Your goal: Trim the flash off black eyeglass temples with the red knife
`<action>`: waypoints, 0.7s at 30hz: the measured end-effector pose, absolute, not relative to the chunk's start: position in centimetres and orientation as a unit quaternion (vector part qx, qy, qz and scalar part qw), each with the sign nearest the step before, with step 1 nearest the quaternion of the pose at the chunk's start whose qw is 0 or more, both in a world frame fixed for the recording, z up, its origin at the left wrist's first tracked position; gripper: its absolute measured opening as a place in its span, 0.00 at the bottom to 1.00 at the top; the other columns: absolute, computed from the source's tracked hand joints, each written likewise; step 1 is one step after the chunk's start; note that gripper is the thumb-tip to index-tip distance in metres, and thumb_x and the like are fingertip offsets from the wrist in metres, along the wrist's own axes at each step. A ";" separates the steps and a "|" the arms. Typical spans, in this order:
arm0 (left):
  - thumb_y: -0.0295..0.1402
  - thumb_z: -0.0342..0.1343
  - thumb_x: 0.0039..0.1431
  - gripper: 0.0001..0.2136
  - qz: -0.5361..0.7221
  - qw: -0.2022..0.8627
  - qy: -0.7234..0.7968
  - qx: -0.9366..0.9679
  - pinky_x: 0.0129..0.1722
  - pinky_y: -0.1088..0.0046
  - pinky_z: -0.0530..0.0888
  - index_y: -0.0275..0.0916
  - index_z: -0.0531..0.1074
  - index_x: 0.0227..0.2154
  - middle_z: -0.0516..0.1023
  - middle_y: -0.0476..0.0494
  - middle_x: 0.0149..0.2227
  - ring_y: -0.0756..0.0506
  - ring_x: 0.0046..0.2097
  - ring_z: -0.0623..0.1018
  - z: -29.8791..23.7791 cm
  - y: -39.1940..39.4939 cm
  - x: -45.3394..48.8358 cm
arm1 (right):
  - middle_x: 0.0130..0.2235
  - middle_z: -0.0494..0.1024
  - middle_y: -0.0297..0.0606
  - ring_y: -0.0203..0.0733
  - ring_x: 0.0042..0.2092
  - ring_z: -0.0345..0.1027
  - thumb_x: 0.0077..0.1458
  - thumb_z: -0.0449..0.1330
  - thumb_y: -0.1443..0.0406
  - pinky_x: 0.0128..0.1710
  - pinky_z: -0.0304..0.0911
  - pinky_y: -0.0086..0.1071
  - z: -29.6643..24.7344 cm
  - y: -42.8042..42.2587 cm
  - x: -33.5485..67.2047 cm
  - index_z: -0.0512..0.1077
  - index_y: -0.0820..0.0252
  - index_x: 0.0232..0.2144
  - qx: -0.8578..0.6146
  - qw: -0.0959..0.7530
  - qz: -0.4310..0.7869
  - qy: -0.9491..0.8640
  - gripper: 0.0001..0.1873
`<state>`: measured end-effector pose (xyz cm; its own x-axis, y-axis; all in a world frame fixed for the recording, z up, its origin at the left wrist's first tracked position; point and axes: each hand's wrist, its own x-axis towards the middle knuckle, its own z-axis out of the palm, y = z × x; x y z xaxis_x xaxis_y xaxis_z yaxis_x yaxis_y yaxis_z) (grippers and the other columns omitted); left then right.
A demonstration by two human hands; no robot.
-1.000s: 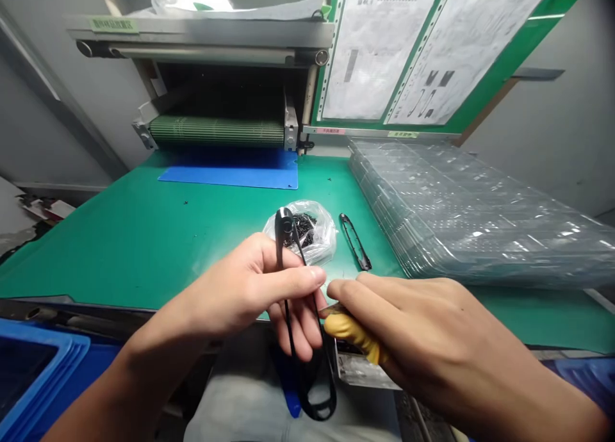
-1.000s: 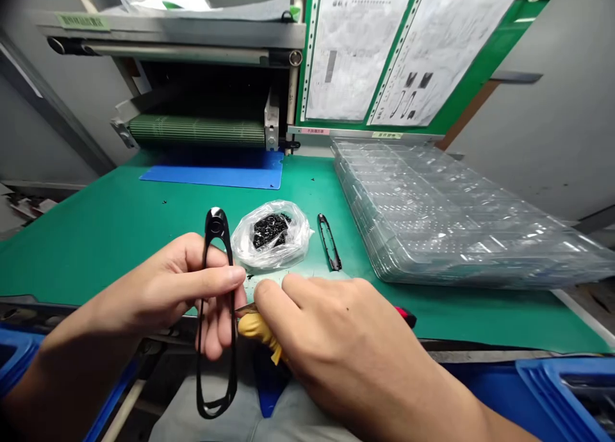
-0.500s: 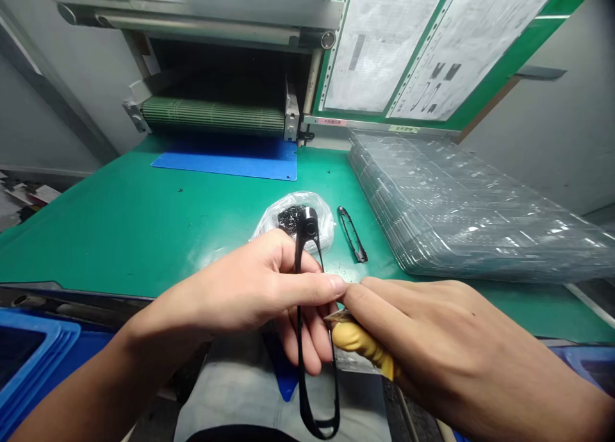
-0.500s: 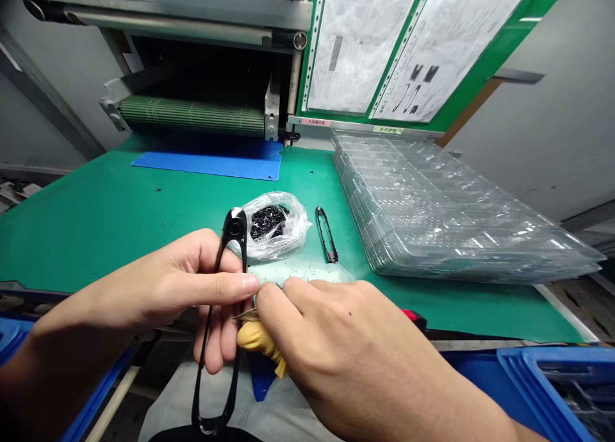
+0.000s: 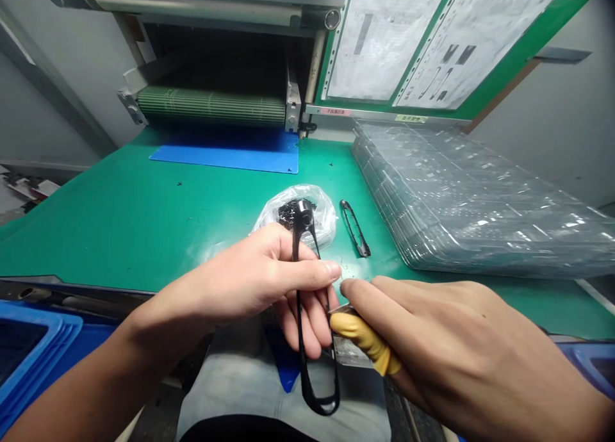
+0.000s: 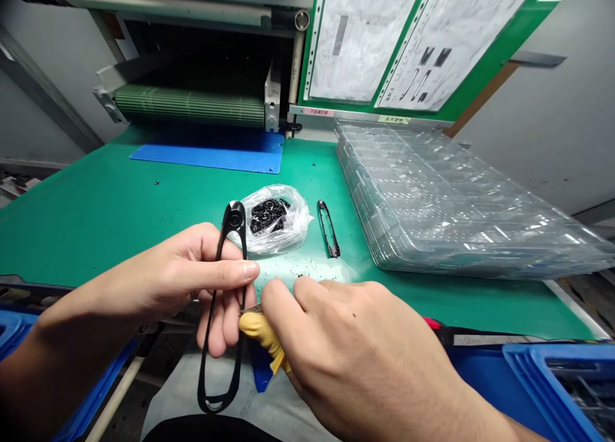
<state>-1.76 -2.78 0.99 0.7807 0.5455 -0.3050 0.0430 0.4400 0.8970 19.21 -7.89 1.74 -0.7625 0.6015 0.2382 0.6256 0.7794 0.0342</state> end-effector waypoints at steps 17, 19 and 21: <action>0.44 0.54 0.64 0.17 0.308 0.771 0.269 0.488 0.32 0.79 0.76 0.42 0.75 0.49 0.82 0.38 0.42 0.47 0.36 0.83 -4.4 -5.8 -3.1 | 0.21 0.56 0.26 0.30 0.23 0.46 0.60 0.59 0.52 0.20 0.46 0.25 -0.1 -4.7 19.5 0.61 0.59 0.22 -0.442 0.351 0.485 -0.668 0.22; 0.51 0.54 0.60 0.23 0.241 0.813 0.268 0.457 0.26 0.81 0.74 0.35 0.75 0.44 0.82 0.35 0.36 0.47 0.30 0.82 -4.2 -5.7 -2.7 | 0.22 0.57 0.26 0.30 0.24 0.46 0.62 0.57 0.56 0.22 0.47 0.25 0.5 -4.4 19.0 0.61 0.60 0.22 -0.433 0.325 0.463 -0.702 0.19; 0.51 0.55 0.60 0.23 0.201 0.813 0.298 0.458 0.23 0.83 0.71 0.31 0.75 0.36 0.80 0.37 0.28 0.50 0.24 0.79 -3.9 -5.9 -2.1 | 0.22 0.57 0.26 0.31 0.25 0.47 0.62 0.57 0.60 0.22 0.47 0.25 0.7 -4.1 18.3 0.61 0.60 0.22 -0.432 0.310 0.428 -0.731 0.18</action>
<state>-2.11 -5.90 -3.89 0.7413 0.6002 -0.3004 -0.0535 0.4990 0.8649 18.29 -4.14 0.71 -0.4342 0.8969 0.0841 0.3663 0.2611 -0.8931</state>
